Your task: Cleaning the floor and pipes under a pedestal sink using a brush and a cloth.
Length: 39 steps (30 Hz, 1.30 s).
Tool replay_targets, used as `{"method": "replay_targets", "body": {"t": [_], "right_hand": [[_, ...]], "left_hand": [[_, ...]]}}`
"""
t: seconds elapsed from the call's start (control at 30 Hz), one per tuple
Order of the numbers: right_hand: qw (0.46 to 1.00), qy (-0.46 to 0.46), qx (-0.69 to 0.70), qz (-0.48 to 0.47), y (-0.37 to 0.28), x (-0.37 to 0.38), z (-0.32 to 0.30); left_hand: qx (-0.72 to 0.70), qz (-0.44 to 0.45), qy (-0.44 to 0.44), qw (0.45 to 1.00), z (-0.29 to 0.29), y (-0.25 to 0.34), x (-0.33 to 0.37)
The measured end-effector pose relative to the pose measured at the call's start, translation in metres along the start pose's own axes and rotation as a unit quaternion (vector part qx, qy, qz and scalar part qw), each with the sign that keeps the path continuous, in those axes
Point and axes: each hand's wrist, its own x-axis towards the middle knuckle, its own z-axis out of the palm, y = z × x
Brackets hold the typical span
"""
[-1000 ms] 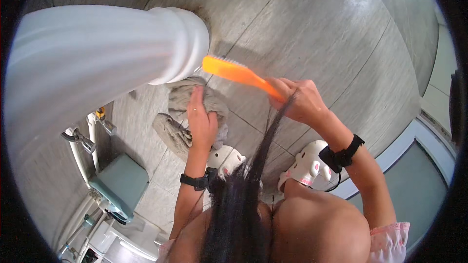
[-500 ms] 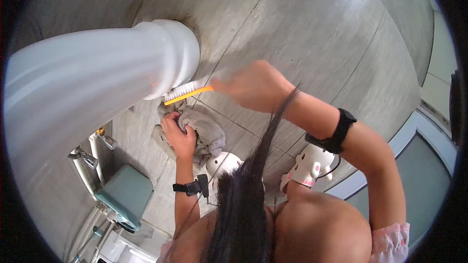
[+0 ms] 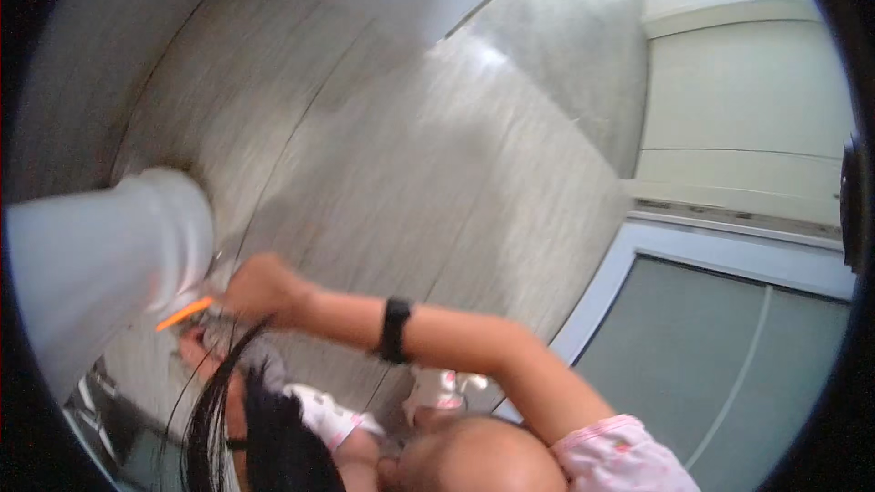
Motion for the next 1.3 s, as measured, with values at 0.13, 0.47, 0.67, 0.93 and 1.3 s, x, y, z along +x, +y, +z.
{"method": "replay_targets", "body": {"t": [0.13,0.47,0.67,0.93,1.3], "right_hand": [[0.998,0.042,-0.003,-0.054,-0.001,-0.017,-0.020],[0.998,-0.017,-0.021,-0.051,-0.013,-0.005,-0.054],[0.997,-0.055,-0.036,-0.027,-0.001,-0.030,-0.065],[1.000,-0.030,0.005,-0.006,-0.005,-0.008,-0.056],[0.995,-0.064,-0.005,0.083,0.018,-0.063,-0.110]], "left_hand": [[0.118,0.052,0.044,0.991,0.005,-0.022,-0.016],[0.086,0.020,0.073,0.993,-0.002,0.048,0.009],[0.057,-0.022,0.043,0.997,-0.017,0.054,0.004],[0.030,-0.005,0.060,0.998,0.016,0.067,0.017],[0.073,-0.022,0.045,0.996,-0.010,0.075,0.019]]}}
